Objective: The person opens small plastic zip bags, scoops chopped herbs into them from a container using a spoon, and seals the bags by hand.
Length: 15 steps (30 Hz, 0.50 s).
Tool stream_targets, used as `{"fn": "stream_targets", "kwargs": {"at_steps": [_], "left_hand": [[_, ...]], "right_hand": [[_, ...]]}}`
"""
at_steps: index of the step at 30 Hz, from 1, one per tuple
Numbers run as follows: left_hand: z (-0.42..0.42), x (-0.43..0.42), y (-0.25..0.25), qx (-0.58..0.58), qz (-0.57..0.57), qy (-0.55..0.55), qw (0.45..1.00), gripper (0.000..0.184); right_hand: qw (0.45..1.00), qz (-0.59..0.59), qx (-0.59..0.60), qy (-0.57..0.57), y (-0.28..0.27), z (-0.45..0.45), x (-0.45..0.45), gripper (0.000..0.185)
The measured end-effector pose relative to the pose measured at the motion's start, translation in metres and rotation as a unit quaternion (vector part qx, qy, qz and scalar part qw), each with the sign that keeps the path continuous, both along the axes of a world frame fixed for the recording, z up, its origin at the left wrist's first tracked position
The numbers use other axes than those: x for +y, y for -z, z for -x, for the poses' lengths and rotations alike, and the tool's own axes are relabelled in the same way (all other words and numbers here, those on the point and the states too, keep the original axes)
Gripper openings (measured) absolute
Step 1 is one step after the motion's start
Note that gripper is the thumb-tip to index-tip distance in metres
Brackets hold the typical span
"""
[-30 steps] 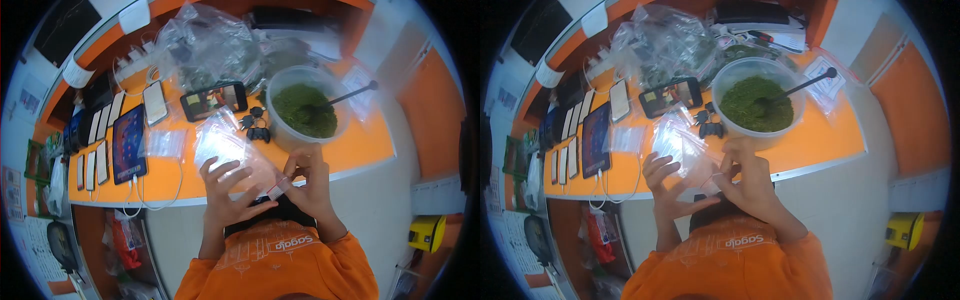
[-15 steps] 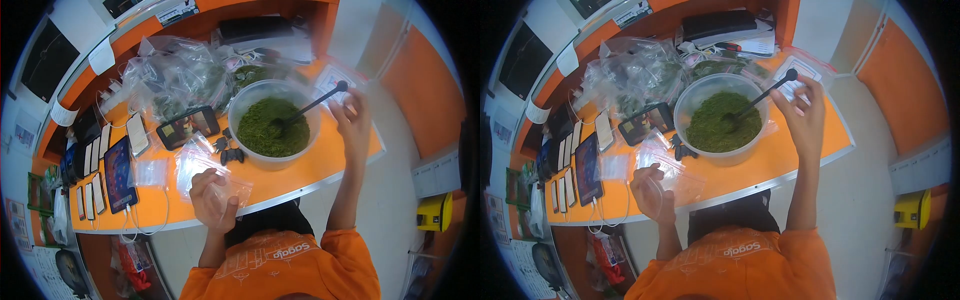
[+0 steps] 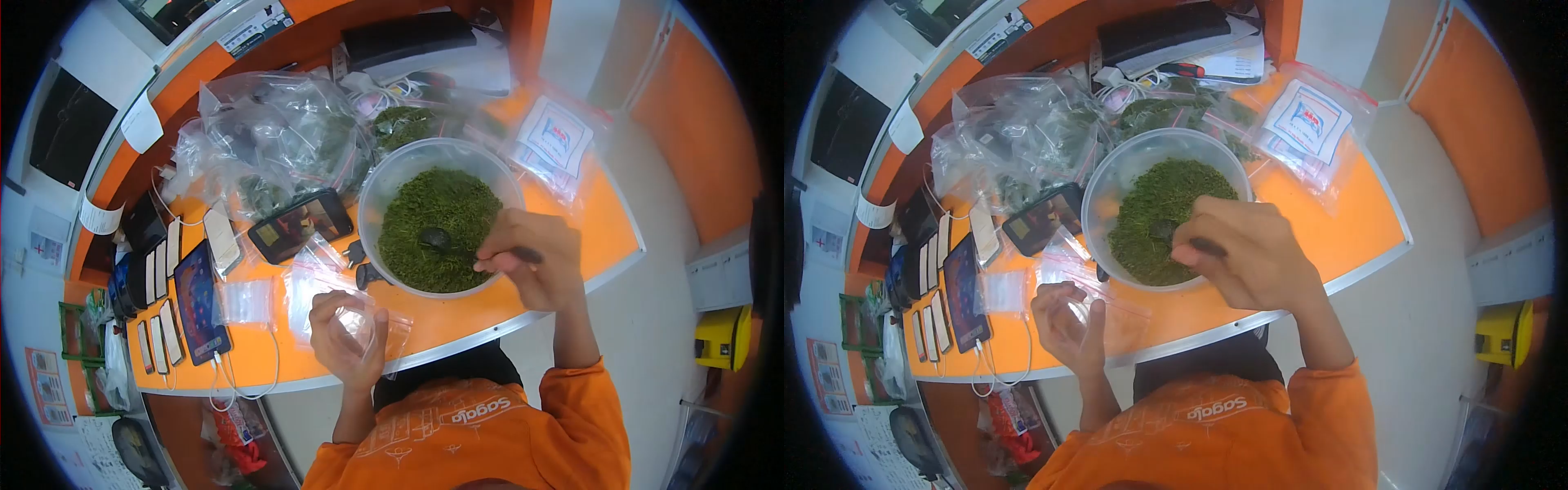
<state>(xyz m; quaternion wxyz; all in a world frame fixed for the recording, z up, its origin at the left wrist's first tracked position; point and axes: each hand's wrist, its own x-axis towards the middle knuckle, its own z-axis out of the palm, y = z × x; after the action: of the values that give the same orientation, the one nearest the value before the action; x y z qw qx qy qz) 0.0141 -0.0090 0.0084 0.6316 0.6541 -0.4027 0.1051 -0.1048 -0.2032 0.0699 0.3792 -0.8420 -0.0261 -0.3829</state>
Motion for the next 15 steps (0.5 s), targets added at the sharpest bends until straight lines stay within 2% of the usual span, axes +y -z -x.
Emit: {"fn": "stream_targets", "kwargs": {"at_steps": [4, 7, 15], "left_hand": [[-0.001, -0.002, 0.0, 0.069, -0.035, 0.018, 0.997, 0.034], [0.0, -0.005, 0.002, 0.073, -0.042, 0.03, 0.996, 0.034], [0.002, -0.002, -0.005, 0.081, -0.046, 0.044, 0.995, 0.034]], "right_hand": [[0.975, -0.206, -0.083, 0.014, -0.004, 0.006, -0.002, 0.029], [0.969, -0.236, -0.031, 0.061, 0.0, -0.002, -0.001, 0.038], [0.931, -0.336, -0.059, 0.132, 0.009, -0.007, -0.014, 0.043]]}}
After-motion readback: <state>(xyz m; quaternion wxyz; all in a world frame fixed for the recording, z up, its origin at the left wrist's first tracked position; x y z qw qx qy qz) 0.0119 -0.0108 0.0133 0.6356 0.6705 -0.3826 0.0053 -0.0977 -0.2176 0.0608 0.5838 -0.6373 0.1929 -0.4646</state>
